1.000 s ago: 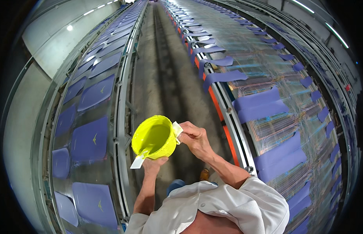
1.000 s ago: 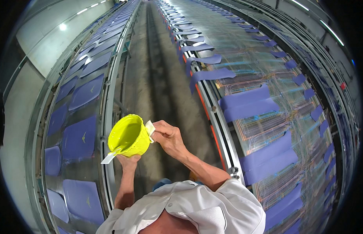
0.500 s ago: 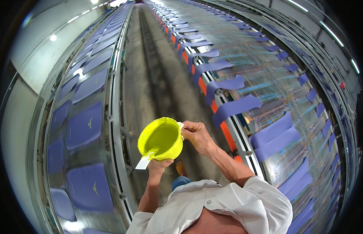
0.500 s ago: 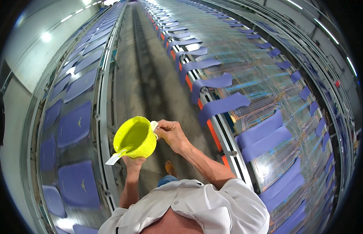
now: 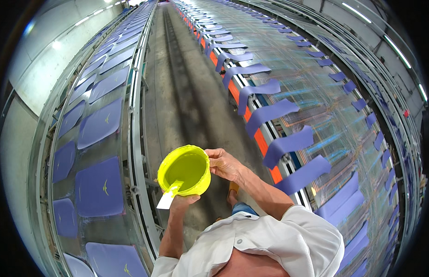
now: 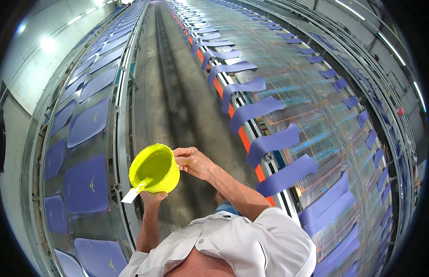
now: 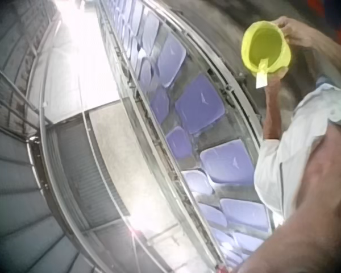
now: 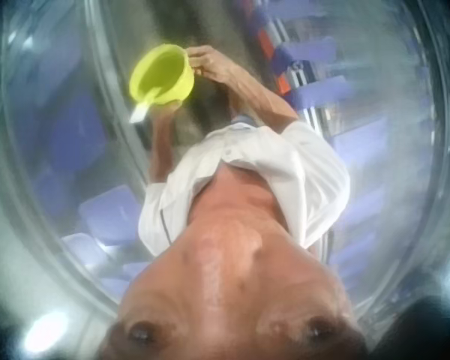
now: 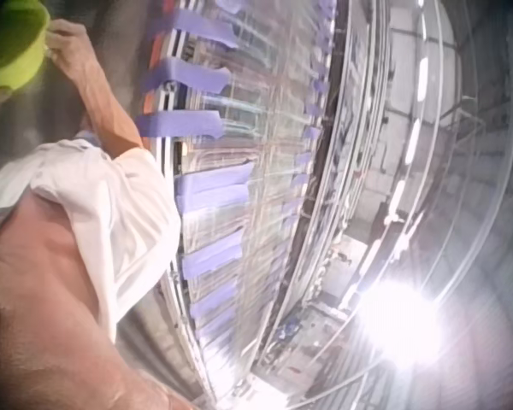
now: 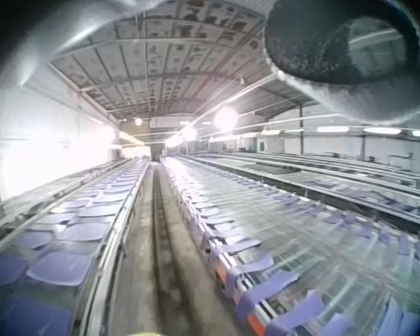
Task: The person receives a yellow cup containing paint, adds a clear liquid from a bottle, and stirs the mixture with a spatula. They then wipe the cup's rim with a tissue and walk along a conveyor line carrying the cup.
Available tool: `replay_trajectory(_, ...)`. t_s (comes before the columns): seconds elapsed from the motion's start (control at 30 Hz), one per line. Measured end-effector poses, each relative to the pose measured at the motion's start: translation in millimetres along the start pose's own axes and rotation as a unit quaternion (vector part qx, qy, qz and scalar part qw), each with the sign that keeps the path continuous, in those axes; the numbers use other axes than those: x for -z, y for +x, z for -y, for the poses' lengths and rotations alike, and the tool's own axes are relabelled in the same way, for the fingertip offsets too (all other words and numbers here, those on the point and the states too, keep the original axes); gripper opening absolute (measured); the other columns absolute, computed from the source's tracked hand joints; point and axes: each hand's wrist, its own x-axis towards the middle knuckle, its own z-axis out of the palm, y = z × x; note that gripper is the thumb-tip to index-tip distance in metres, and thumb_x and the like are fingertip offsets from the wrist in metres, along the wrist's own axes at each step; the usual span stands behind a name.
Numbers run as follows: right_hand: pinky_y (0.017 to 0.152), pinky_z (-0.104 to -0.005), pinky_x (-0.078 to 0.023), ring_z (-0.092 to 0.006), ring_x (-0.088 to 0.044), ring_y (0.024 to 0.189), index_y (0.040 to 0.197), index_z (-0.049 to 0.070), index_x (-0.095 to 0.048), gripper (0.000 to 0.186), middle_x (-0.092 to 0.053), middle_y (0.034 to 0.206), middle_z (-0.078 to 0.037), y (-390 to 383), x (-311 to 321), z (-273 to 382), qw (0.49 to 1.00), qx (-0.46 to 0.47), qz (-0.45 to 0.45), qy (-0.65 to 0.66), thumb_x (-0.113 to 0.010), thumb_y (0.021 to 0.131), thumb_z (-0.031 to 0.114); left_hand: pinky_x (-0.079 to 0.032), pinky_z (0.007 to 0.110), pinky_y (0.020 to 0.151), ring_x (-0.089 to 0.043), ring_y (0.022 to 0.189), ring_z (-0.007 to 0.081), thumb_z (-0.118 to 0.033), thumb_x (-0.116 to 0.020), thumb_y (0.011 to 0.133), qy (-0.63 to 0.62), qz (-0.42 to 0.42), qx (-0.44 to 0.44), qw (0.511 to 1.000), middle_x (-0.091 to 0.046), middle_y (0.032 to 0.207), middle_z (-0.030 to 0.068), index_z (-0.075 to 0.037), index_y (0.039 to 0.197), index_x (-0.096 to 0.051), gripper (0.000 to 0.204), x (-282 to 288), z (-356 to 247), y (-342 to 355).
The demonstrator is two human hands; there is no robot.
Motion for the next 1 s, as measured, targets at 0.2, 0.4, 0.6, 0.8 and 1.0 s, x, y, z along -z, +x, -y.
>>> replay_trajectory(0.2,0.083,-0.0264,-0.053,-0.0138,-0.067,0.089,0.109,0.000,-0.067,0.020,-0.070,0.101,-0.005,86,45,57,0.998,-0.018,0.051,0.041,-0.065,0.089,0.003,-0.050,0.031,0.089,-0.062,0.100,0.0128,-0.047,-0.081,0.072,0.083,-0.022,-0.019,0.996,-0.066,0.109,0.0002,-0.010,0.116,-0.060,0.061,-18,40,91)
replay_trajectory(0.4,0.084,-0.0275,-0.053,-0.0129,-0.066,0.087,0.106,0.004,-0.071,0.018,-0.071,0.099,-0.004,154,91,136,0.998,-0.011,0.056,-0.004,-0.068,0.089,0.009,-0.049,0.032,0.092,-0.059,0.104,0.0139,-0.047,-0.078,0.075,0.135,-0.037,-0.030,0.990,-0.064,0.111,0.0005,-0.011,0.120,-0.057,0.061,-42,75,187)
replay_trajectory(0.6,0.086,-0.0310,-0.054,-0.0157,-0.066,0.089,0.109,0.001,-0.069,0.021,-0.070,0.100,-0.007,212,139,182,1.000,0.014,0.027,-0.006,-0.067,0.090,0.009,-0.050,0.032,0.088,-0.061,0.101,0.0149,-0.047,-0.082,0.070,0.076,-0.035,0.018,0.996,-0.063,0.111,0.0024,-0.009,0.121,-0.053,0.070,-51,131,273)
replay_trajectory(0.8,0.086,-0.0308,-0.053,-0.0149,-0.066,0.089,0.111,0.001,-0.067,0.021,-0.070,0.100,-0.008,290,174,224,0.999,0.021,-0.039,-0.020,-0.065,0.090,0.006,-0.052,0.032,0.084,-0.062,0.098,0.0160,-0.047,-0.086,0.064,-0.024,-0.018,0.098,0.995,-0.062,0.111,0.0042,-0.007,0.123,-0.049,0.080,-38,213,368)
replay_trajectory(1.0,0.084,-0.0324,-0.055,-0.0189,-0.067,0.091,0.107,0.000,-0.067,0.018,-0.069,0.101,-0.010,390,192,269,0.994,0.065,-0.086,-0.020,-0.065,0.089,0.005,-0.053,0.031,0.078,-0.064,0.092,0.0171,-0.035,-0.088,0.062,0.063,0.021,0.027,0.997,-0.064,0.106,0.0051,-0.006,0.120,-0.051,0.075,2,281,492)
